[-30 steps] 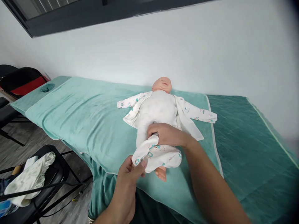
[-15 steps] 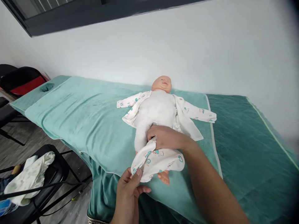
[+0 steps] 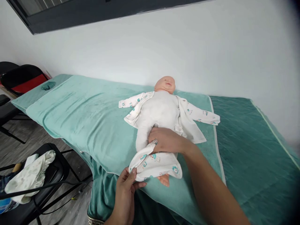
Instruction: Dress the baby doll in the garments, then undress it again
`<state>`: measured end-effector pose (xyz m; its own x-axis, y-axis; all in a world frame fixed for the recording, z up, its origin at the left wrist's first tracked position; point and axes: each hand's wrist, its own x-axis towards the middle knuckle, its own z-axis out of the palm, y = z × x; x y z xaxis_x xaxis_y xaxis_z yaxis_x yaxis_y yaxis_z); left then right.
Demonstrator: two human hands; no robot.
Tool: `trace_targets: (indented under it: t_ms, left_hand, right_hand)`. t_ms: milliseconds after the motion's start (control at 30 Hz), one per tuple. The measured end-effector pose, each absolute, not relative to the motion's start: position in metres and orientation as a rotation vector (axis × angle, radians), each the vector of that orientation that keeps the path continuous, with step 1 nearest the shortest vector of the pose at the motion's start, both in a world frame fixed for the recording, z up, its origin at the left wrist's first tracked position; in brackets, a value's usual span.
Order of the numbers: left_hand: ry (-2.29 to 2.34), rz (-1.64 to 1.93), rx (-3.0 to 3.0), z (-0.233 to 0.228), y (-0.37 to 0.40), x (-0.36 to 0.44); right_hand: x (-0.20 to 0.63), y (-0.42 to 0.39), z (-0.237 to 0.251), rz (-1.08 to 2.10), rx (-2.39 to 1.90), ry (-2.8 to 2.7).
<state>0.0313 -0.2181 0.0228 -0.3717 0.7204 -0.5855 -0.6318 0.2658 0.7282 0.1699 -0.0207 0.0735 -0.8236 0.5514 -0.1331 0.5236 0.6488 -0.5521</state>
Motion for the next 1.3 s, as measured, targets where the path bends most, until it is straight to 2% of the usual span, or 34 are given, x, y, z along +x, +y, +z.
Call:
trace_targets:
  t_ms: [300, 700, 967, 1300]
  left_hand:
    - [1.313, 1.349, 0.225, 0.031, -0.217, 0.025]
    - [1.160, 1.296, 0.452, 0.016, -0.203, 0.009]
    - [1.302, 1.158, 0.899, 0.023, -0.175, -0.013]
    - [1.311, 1.210, 1.362, 0.017, -0.129, -0.044]
  right_hand:
    - [0.171, -0.020, 0.077, 0.936, -0.857, -2.836]
    - [0.173, -0.019, 0.081, 0.987, -0.762, -2.821]
    - [0.177, -0.018, 0.084, 1.032, -0.720, -2.801]
    - [0.173, -0.022, 0.088, 1.101, -0.919, -2.717]
